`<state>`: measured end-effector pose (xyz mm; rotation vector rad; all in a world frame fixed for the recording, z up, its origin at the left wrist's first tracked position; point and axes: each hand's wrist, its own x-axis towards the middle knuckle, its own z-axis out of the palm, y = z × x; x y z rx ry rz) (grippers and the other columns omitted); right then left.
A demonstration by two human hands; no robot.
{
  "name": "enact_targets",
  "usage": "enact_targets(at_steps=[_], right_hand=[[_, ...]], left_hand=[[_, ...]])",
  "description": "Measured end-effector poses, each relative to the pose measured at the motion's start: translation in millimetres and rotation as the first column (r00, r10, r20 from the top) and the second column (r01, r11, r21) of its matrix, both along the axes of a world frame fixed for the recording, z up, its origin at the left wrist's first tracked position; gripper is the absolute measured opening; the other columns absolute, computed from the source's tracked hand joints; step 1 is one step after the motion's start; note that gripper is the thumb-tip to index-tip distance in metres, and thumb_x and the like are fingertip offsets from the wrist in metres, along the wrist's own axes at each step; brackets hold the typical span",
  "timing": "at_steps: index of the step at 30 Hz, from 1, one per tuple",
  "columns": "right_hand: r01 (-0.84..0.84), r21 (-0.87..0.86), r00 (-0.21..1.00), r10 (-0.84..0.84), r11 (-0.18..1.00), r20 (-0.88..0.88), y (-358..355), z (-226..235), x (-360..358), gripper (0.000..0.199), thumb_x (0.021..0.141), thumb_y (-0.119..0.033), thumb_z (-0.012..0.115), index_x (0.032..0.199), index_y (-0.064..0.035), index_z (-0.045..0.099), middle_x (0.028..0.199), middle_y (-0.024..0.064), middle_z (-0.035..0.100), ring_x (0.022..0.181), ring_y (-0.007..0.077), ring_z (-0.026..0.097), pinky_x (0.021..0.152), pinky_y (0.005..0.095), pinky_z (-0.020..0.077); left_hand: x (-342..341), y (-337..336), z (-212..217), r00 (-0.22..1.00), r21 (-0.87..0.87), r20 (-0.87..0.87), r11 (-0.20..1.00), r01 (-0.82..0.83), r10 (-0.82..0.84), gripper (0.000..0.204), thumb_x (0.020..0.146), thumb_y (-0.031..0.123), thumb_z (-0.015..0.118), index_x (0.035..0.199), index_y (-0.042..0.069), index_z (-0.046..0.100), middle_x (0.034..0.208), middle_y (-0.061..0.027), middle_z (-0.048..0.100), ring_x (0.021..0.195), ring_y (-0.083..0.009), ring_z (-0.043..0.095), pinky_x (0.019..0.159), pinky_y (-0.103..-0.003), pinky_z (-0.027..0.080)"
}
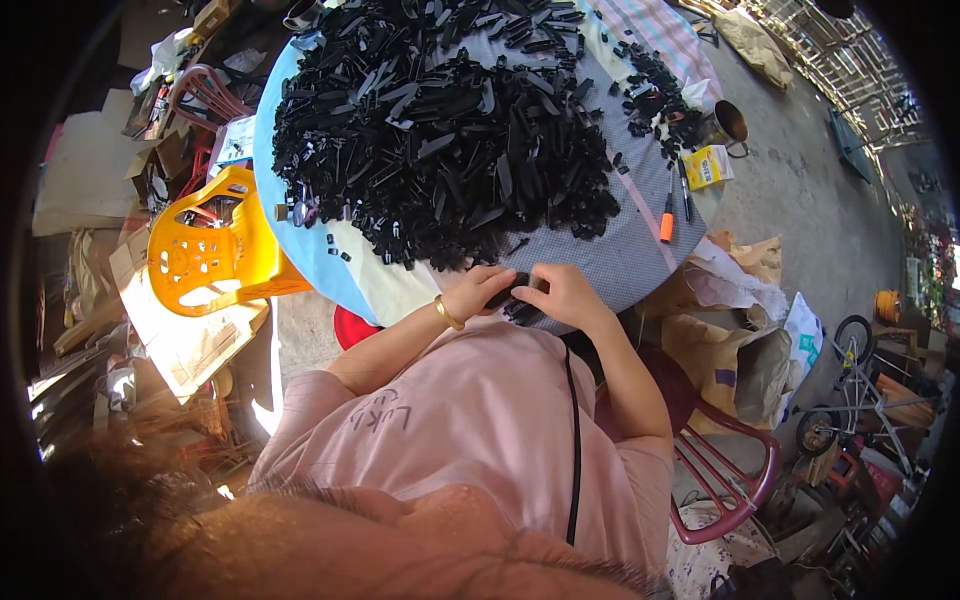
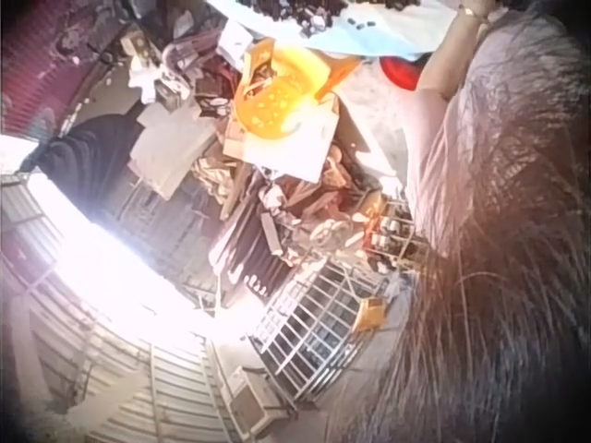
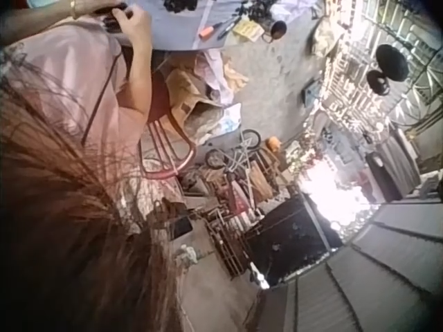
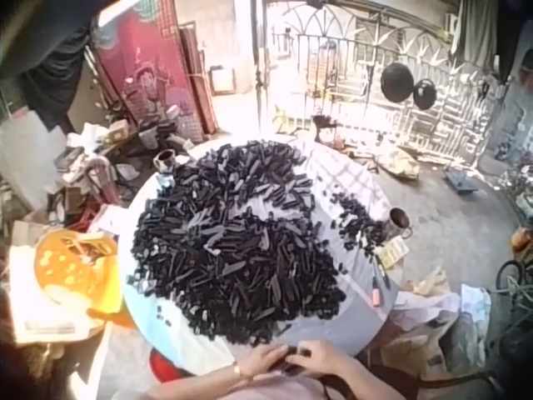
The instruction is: Assembling small black plastic hardware components manually.
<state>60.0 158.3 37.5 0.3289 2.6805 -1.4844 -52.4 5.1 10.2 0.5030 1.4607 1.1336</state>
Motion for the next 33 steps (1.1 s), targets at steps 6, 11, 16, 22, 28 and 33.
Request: enact_targets(at_steps=[6, 11, 16, 22, 28, 33], right_hand=[[0.083, -0.161, 0.991, -0.064, 0.984, 0.119, 5, -14, -2, 0.036, 0.067, -0.027, 0.075, 0.059, -0.001, 0.052, 0.052, 0.0056, 0.052, 0.047, 0.0115, 0.047, 0.044, 0.0283, 0.0361], [0.305, -0.43, 0.939, -0.344, 0.85, -0.015, 41, -62, -4, 0.026, 0.07, -0.023, 0.072, 0.076, -0.0015, 0.057, 0.067, 0.0046, 0.057, 0.058, 0.0136, 0.053, 0.052, 0.0274, 0.0419], [0.405, 0.568, 0.902, -0.413, 0.717, -0.122, 61, -81, -11, 0.028, 0.069, -0.024, 0.069, 0.084, -0.0036, 0.059, 0.08, 0.0104, 0.056, 0.071, 0.0283, 0.057, 0.06, 0.0343, 0.0463], [0.454, 0.455, 0.89, -0.417, 0.766, -0.186, 61, -89, -5, 0.025, 0.074, -0.016, 0.063, 0.095, -0.0027, 0.059, 0.078, 0.0101, 0.057, 0.066, 0.0246, 0.057, 0.057, 0.0323, 0.0466], [0.463, -0.681, 0.845, -0.515, 0.567, 0.146, 24, -24, -10, 0.026, 0.082, -0.006, 0.053, 0.107, -0.0014, 0.055, 0.074, 0.0001, 0.055, 0.057, 0.0036, 0.047, 0.052, 0.0192, 0.0461], [0.384, -0.745, 0.902, -0.395, 0.545, 0.176, -8, 8, -10, 0.02, 0.082, -0.005, 0.057, 0.101, 0.0014, 0.057, 0.073, 0.0024, 0.058, 0.059, 0.0069, 0.055, 0.055, 0.0191, 0.0475]], left_hand=[[0, 1, -2, 0.992, 0.185, -0.123, 0.982, 0.045, -0.022, 0.035, 0.09, 0.031, 0.044, 0.09, 0.0, 0.06, 0.06, -0.002, 0.053, 0.05, -0.0083, 0.046, 0.044, -0.023, 0.037], [1, 5, -2, 0.969, 0.041, 0.237, 0.996, -0.076, 0.064, 0.031, 0.09, 0.032, 0.044, 0.093, 0.004, 0.057, 0.062, -0.0018, 0.054, 0.046, -0.0095, 0.046, 0.041, -0.022, 0.036], [6, 3, -8, 0.872, -0.021, 0.438, 0.972, -0.233, 0.219, 0.033, 0.091, 0.031, 0.043, 0.11, 0.006, 0.051, 0.073, -0.006, 0.059, 0.05, -0.0124, 0.053, 0.042, -0.022, 0.04], [-3, 3, -8, 0.816, -0.037, 0.511, 0.955, -0.295, 0.272, 0.033, 0.092, 0.03, 0.042, 0.112, 0.005, 0.05, 0.077, -0.0073, 0.059, 0.054, -0.0162, 0.056, 0.048, -0.026, 0.046], [-4, 7, -5, 0.656, -0.013, 0.676, 0.896, -0.444, 0.335, 0.029, 0.091, 0.027, 0.044, 0.109, 0.005, 0.05, 0.08, -0.0097, 0.059, 0.06, -0.0195, 0.059, 0.053, -0.03, 0.051], [-1, 11, 3, 0.702, 0.044, 0.628, 0.885, -0.464, 0.337, 0.028, 0.09, 0.027, 0.046, 0.107, 0.006, 0.052, 0.081, -0.0061, 0.059, 0.062, -0.0168, 0.059, 0.054, -0.027, 0.05]])
